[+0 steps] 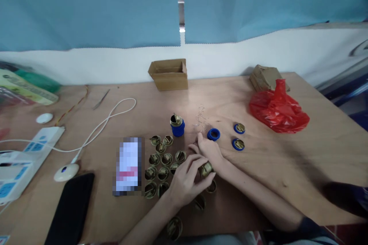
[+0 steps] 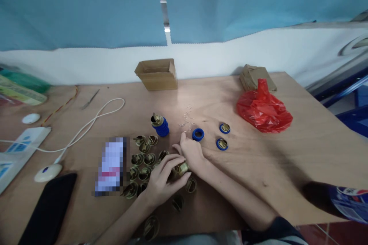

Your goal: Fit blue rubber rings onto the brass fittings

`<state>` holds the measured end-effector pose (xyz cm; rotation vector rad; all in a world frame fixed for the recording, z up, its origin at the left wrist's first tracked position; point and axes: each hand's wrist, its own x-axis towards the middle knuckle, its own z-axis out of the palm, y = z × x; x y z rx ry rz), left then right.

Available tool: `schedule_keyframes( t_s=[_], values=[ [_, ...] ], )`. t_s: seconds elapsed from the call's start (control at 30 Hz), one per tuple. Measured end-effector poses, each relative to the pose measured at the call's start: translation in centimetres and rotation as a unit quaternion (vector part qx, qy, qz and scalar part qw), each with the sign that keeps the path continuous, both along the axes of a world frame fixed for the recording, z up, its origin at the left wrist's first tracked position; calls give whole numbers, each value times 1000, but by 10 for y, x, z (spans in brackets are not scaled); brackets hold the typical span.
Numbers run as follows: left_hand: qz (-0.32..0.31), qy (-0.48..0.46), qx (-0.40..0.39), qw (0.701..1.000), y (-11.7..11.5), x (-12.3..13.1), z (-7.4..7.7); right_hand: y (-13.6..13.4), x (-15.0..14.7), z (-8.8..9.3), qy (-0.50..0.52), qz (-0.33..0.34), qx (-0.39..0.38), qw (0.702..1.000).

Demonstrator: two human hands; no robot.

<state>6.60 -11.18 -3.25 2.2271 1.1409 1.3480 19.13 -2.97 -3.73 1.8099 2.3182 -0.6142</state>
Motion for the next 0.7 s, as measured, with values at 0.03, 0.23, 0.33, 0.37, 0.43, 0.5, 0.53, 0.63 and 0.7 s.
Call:
schedule_keyframes(
  t_s=[0.03,0.23,0.33,0.37,0.43,0.5,0.53,0.63,0.7],
  values=[
    [-1,0,-1,1000,0,0,0,0,1,-1,2,1,-2,1000],
    [6,-11,-19,1000,1,1,-2,-1,10,1,36,27,-3,999],
    [48,-60,-67,995,2,1,-3,-6,17,5,68,55,3,996],
    [63,-78,-90,991,3,0,-3,-8,20,7,87,61,8,994],
    [84,-115,-135,981,5,-1,-4,-12,27,10,159,55,28,985],
    [94,-147,-163,971,7,-2,-5,-16,35,15,275,17,51,960],
    [96,-160,-170,968,8,-3,-5,-19,39,19,340,-12,58,939],
    [93,-191,-178,961,9,-2,-6,-26,48,29,511,-85,0,855],
    [77,-206,-194,956,7,0,-7,-31,52,32,593,-106,-89,793]
  ],
)
